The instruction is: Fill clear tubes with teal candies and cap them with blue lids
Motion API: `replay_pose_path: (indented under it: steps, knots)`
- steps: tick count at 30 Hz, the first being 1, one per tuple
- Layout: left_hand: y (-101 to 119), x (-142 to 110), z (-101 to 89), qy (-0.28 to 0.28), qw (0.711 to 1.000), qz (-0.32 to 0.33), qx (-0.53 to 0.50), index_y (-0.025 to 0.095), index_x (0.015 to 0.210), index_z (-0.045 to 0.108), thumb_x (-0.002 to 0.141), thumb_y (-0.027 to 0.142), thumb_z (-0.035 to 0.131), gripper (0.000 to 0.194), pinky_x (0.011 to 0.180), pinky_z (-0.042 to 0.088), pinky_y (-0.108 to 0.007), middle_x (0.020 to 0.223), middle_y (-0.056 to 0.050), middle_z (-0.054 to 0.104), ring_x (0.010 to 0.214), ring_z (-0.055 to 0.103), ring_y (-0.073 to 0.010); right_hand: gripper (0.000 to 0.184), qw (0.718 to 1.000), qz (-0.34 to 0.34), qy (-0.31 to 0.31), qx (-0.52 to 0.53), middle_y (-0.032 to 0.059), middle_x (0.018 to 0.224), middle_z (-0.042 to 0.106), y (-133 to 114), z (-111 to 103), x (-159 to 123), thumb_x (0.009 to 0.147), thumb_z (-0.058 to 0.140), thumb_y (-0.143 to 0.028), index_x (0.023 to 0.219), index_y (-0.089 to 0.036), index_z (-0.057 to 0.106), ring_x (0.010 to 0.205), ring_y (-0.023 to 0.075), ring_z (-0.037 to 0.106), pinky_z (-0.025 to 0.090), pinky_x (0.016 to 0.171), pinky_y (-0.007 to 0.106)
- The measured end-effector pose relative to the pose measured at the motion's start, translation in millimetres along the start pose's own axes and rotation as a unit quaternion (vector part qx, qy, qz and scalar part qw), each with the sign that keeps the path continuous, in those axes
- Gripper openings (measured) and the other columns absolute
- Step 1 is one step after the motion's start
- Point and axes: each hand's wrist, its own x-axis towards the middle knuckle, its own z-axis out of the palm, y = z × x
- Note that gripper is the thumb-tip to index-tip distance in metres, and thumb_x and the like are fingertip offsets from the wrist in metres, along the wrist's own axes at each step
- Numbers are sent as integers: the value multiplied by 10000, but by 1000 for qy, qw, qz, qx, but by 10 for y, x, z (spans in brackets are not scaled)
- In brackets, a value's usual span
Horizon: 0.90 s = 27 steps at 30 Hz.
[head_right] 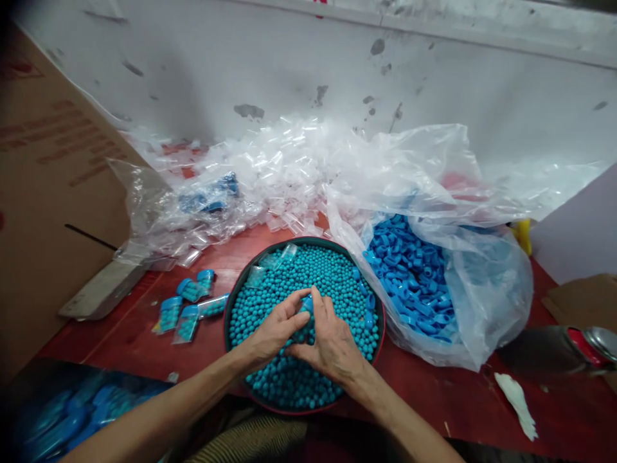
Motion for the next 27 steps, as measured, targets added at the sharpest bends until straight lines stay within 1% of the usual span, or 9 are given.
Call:
replay_pose_path:
  steps: [5, 9, 13, 16, 18, 21, 23, 25, 27]
  knots:
    - [26, -31, 75, -10, 999, -25, -41, 159, 991, 414, 742, 308, 507, 305, 558, 359, -180, 709, 28, 468, 595, 433, -75, 696, 994, -56, 86, 22, 119, 1071, 463, -22, 71, -26, 625, 563, -237, 1240, -142, 250, 922, 230, 519, 470, 748, 357]
    - [7, -61, 151, 32, 999, 1, -5, 167, 894, 411, 753, 278, 488, 195, 537, 343, -173, 662, 46, 432, 564, 396, -65, 727, 986, -97, 133, -12, 135, 1068, 461, 15, 134, -60, 577, 569, -224, 1228, -128, 260, 945, 262, 502, 478, 718, 371]
    - [-17, -73, 177, 62, 995, 58, 44, 172, 881, 430, 771, 254, 458, 140, 604, 368, -193, 702, 35, 459, 613, 423, -77, 753, 973, -151, 173, -22, 133, 1091, 457, 66, 202, -78, 585, 585, -245, 1243, -147, 231, 1025, 286, 460, 473, 741, 385]
    - [-26, -46, 158, 58, 995, 56, 52, 171, 884, 440, 763, 257, 475, 152, 623, 383, -197, 720, 29, 470, 632, 445, -80, 730, 973, -119, 195, 19, 135, 1123, 431, 66, 249, -79, 624, 577, -246, 1254, -155, 219, 1068, 281, 433, 447, 799, 405]
    - [-32, -19, 136, 29, 999, 14, 14, 172, 926, 420, 752, 296, 492, 225, 558, 386, -195, 683, 35, 463, 569, 451, -77, 750, 980, -75, 175, 58, 139, 1164, 403, 52, 257, -75, 638, 580, -229, 1277, -158, 195, 1079, 268, 427, 427, 837, 404]
    - [-34, -6, 90, -33, 997, -38, -66, 187, 1048, 357, 748, 374, 489, 378, 481, 382, -202, 679, 29, 482, 489, 463, -79, 957, 989, -22, 78, 124, 153, 1253, 328, 34, 215, -71, 607, 653, -255, 1334, -168, 37, 1065, 257, 446, 454, 804, 364]
    - [-21, -39, 32, -46, 994, -39, -86, 196, 1079, 350, 750, 390, 488, 405, 494, 394, -209, 726, 12, 501, 506, 480, -82, 1060, 988, -14, 18, 152, 145, 1306, 264, 39, 158, -73, 576, 696, -286, 1339, -196, -34, 1061, 253, 448, 459, 796, 354]
    - [12, -110, -81, -16, 998, -18, -53, 200, 1062, 379, 757, 368, 489, 365, 529, 402, -209, 740, 12, 499, 549, 485, -83, 986, 988, -19, 2, 152, 119, 1338, 215, 69, 96, -75, 615, 675, -300, 1338, -237, 8, 1054, 238, 448, 438, 828, 368]
    - [61, -216, -274, 53, 998, 10, 41, 205, 1043, 410, 766, 325, 480, 309, 567, 404, -211, 735, 19, 494, 594, 482, -89, 803, 989, -16, 12, 145, 101, 1322, 243, 124, 47, -74, 703, 592, -297, 1327, -260, 88, 1001, 209, 474, 435, 829, 371]
